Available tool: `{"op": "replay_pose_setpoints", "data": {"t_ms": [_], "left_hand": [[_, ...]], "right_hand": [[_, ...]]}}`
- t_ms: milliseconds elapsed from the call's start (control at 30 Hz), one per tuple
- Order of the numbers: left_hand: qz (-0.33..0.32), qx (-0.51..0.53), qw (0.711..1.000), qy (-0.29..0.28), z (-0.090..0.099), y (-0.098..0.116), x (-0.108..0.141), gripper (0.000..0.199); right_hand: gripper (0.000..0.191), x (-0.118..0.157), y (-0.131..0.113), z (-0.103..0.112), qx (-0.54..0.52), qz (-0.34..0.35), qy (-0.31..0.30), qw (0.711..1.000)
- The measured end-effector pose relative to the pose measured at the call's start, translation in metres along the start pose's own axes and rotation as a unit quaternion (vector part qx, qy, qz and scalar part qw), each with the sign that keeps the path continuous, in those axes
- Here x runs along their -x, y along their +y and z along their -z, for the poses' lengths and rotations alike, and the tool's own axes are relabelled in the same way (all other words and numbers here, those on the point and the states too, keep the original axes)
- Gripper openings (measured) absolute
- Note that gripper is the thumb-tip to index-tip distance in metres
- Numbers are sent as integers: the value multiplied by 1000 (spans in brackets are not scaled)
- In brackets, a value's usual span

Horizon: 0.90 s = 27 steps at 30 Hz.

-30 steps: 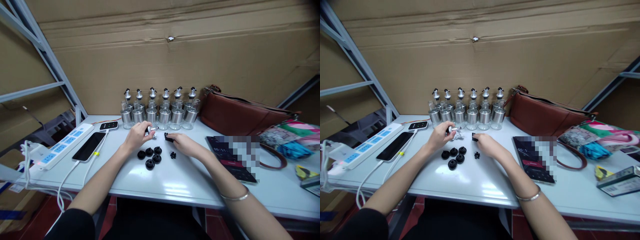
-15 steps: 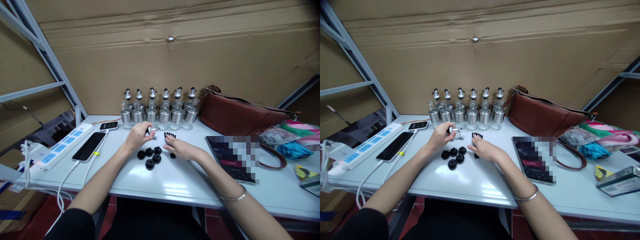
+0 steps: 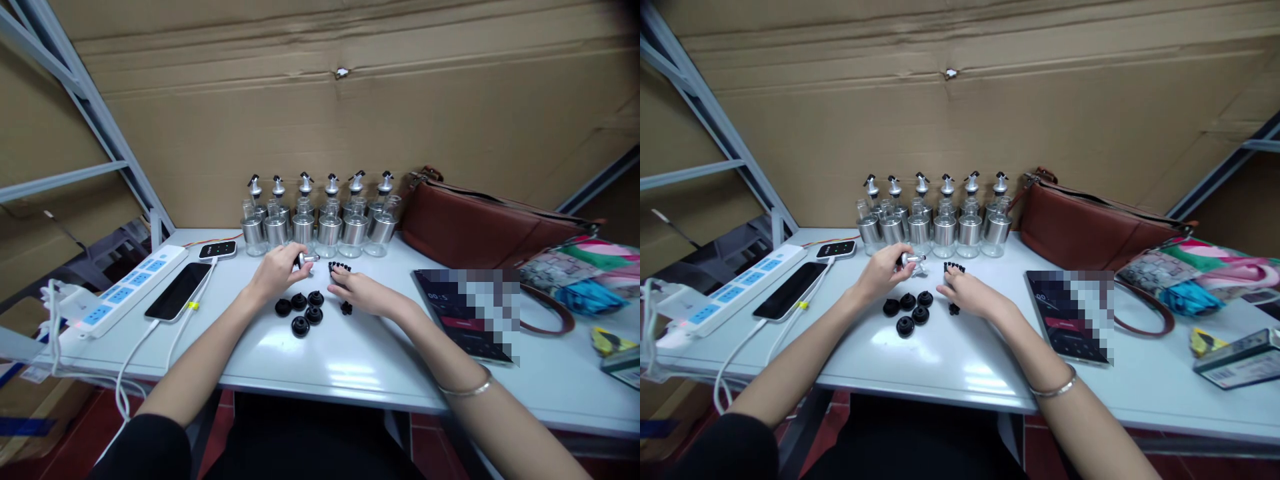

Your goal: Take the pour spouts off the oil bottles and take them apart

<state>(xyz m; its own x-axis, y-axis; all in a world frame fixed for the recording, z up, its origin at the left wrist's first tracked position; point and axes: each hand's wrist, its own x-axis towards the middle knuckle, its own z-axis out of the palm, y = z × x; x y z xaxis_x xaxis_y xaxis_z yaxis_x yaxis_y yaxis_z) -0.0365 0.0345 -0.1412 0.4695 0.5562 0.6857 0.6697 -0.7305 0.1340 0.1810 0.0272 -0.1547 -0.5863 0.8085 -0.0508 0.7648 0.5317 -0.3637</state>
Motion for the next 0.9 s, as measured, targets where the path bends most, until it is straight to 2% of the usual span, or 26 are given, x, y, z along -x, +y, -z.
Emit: {"op": "replay_pose_setpoints", "data": {"t_ms": [167,233,300,400,467,633,767,900], "left_hand": [[1,-1,1000,1,1,-1,-1,26],[7,-2,1000,-7,2,-1,-1,28],[14,0,1000,-19,2,0,-2,31],[4,7,999,-31,2,3,-2,39],[-16,14,999,-30,1,7,-2,46],[-42,26,999,-18,0,14,-1,52],[-40,35,999,0,1,14,-1,51],[-44,26,999,6,-1,15,-1,41]], "right_hand": [[29,-1,0,-2,-4,27,22,999],[29,-2,-1,-1,-12,33,51,998],[30,-3,-2,3,-31,40,128,991],[33,-2,-6,9,-68,71,258,961],[29,-1,-10,11,-79,111,301,944],[18,4,-19,11,-76,206,351,910],[15,8,-26,11,-70,216,387,894],[17,7,-25,10,-74,205,390,895]]}}
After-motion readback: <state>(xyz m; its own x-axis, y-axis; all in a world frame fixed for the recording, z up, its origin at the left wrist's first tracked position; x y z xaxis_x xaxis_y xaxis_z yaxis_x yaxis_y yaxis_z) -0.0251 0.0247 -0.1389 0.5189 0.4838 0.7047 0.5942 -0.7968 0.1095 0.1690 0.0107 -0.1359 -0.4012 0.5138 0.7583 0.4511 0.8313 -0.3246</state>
